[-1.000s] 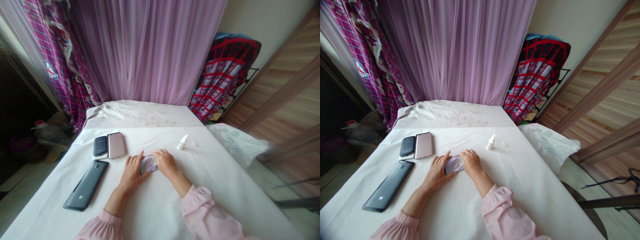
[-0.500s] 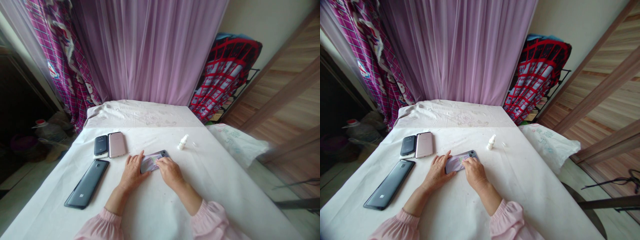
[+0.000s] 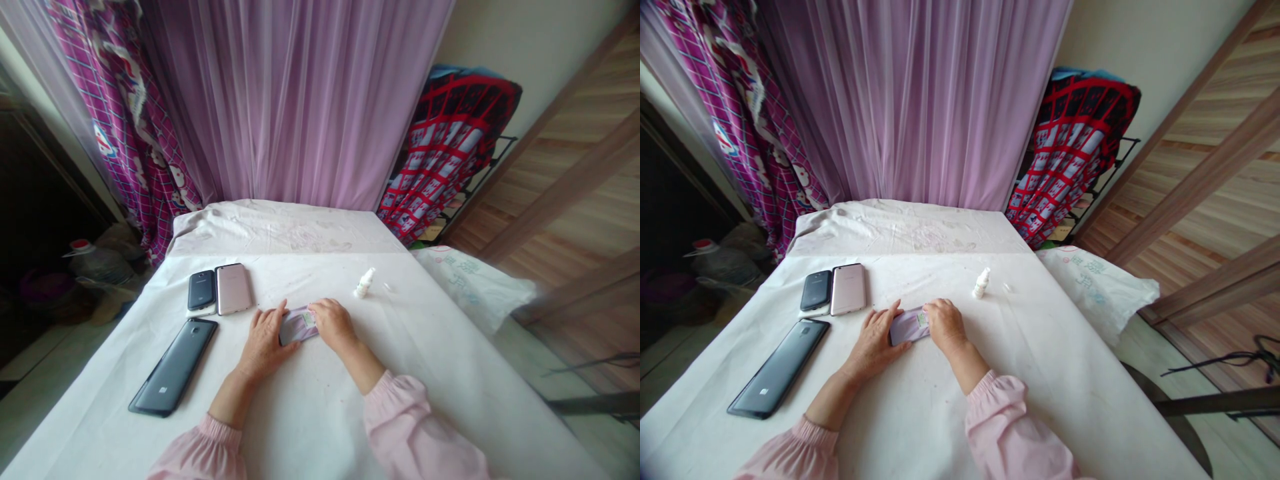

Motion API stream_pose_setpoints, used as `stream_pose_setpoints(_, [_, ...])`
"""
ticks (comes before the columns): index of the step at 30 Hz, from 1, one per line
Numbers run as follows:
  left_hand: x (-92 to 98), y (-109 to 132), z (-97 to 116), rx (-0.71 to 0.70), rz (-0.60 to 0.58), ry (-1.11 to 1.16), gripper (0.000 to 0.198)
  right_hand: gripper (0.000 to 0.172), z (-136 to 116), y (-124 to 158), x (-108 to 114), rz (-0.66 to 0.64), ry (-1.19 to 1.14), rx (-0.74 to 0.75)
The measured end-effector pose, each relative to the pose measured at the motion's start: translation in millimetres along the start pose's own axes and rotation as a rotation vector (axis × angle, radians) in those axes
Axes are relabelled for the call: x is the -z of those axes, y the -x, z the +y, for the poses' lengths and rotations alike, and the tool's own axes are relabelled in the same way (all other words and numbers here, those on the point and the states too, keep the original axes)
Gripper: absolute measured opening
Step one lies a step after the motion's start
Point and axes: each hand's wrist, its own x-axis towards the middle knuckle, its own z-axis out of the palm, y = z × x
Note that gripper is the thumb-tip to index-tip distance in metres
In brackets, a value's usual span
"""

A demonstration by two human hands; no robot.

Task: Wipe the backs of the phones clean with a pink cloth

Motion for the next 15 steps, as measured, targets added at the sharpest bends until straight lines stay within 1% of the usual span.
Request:
stream_pose_setpoints(3, [1.6, 0, 1, 0.003, -0.006, 0.008, 0.083, 0.027, 2, -10, -3, 0.003, 0.024, -0.017])
stream_pose_setpoints(6, [3.2, 0, 3, 0.007, -0.003, 0.013, 0.083, 0.026, 1, -11, -4, 0.010, 0.042, -0.013])
stream_pose_setpoints(9, [3.7, 0, 5, 0.012, 0.006, 0.012, 0.082, 0.026, -1, -3, -3, 0.035, 0.050, -0.010])
stream_pose_setpoints(15, [3.1, 0, 5, 0.025, 0.004, 0.010, 0.082, 0.028, 0, 23, 1, 0.065, 0.013, 0.001])
